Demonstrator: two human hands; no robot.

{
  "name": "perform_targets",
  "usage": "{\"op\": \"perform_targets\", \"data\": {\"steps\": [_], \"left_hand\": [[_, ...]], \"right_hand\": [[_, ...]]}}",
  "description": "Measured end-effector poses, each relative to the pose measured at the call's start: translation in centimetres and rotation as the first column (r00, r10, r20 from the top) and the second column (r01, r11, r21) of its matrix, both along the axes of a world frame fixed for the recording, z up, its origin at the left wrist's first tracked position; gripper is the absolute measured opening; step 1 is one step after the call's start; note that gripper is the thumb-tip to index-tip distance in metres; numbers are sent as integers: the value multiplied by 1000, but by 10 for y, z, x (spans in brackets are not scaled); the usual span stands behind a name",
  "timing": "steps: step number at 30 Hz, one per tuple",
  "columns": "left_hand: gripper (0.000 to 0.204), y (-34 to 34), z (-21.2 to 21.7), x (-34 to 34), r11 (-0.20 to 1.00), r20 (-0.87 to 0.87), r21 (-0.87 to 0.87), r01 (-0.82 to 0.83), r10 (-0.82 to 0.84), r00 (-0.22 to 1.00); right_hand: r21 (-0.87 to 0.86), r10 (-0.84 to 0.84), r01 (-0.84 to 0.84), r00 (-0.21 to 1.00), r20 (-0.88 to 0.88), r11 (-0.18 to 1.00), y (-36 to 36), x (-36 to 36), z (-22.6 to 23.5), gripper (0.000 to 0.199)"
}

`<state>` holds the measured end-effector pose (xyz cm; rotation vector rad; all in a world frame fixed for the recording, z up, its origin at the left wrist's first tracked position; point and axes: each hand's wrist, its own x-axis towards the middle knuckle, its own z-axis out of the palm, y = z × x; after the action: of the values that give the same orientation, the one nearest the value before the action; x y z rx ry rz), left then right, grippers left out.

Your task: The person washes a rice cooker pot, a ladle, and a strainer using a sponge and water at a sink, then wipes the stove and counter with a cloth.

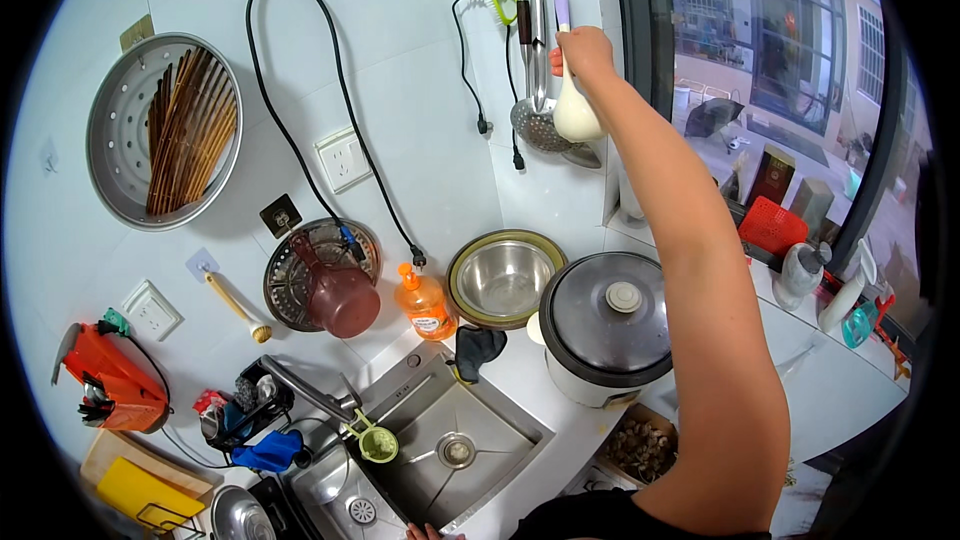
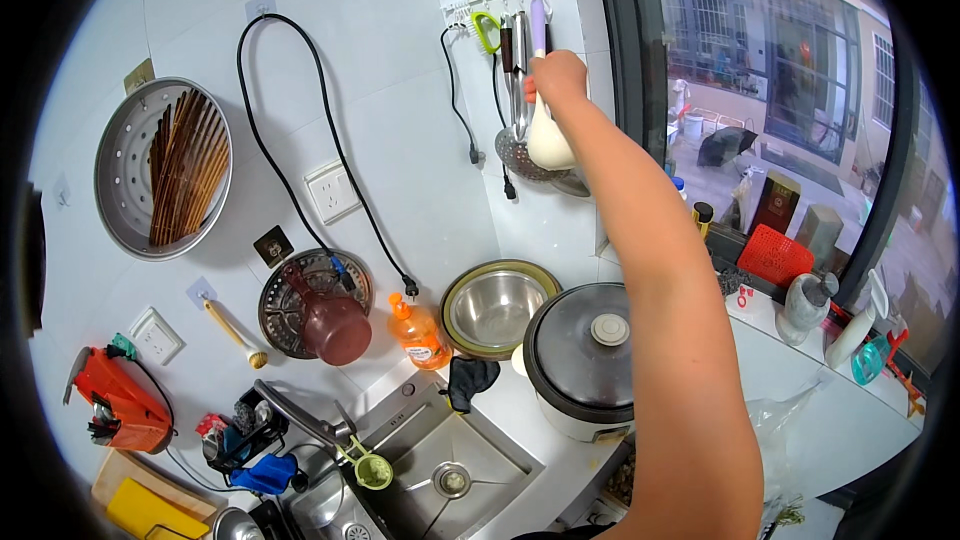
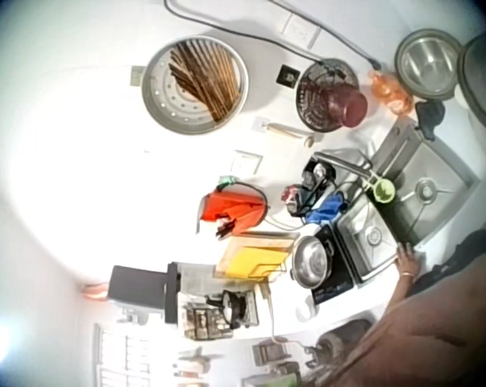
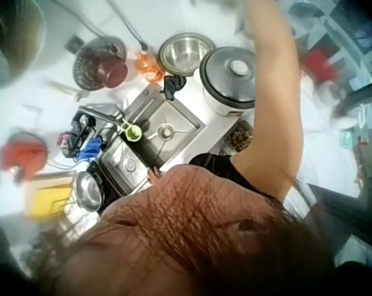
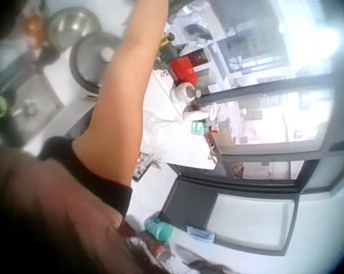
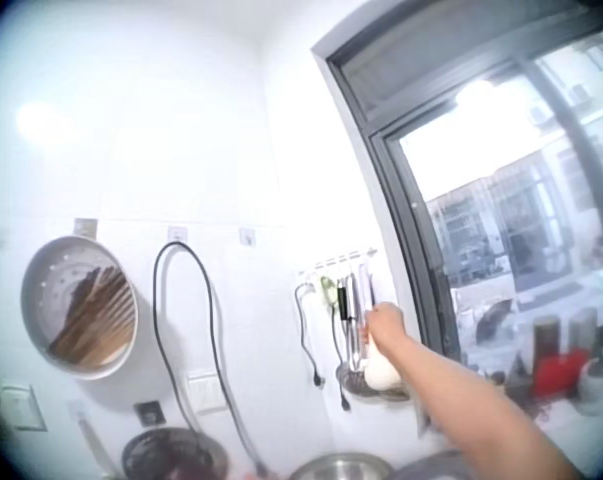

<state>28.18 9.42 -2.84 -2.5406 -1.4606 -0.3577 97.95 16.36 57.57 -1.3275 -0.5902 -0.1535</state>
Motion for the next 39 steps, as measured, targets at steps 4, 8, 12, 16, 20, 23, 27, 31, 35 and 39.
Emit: {"op": "perform_targets", "data": {"steps": [4,8,12,16,20,23,27,31,35,39], "left_hand": [[46,-1,-2,-5,998,-39,-57,-16,14,999],[49,1,2,-4,976,-116,-214,-48,23,993],[52,3,1,-7,964,-108,-260,-55,27,994],[55,6,4,-6,953,-90,-301,-43,17,996],[50,6,14,-3,973,-55,-231,2,-15,998],[44,7,-9,-10,998,37,-7,62,-62,997],[41,3,-10,-8,969,261,187,160,-206,943],[70,-10,76,20,814,-292,-529,-240,91,952],[86,2,61,13,891,94,-453,2,46,995],[81,7,52,10,935,126,-355,-30,80,989]], "right_hand": [[-25,-39,37,997,-65,999,-2,-6,9,20],[-18,-26,25,995,-94,1000,-7,2,4,23],[45,-6,14,985,-171,999,-15,-6,2,18],[-11,-26,24,980,-195,1000,-21,0,0,18],[-82,-35,22,987,-157,996,-25,19,-14,16],[-90,-11,-3,988,-151,996,-24,31,-33,18],[-341,-307,324,946,105,882,-31,84,-67,26],[-504,-455,641,767,453,579,-24,64,-90,39],[-223,-194,458,699,688,861,11,-10,-71,32],[-752,613,-178,709,350,635,86,-144,-128,29]]}}
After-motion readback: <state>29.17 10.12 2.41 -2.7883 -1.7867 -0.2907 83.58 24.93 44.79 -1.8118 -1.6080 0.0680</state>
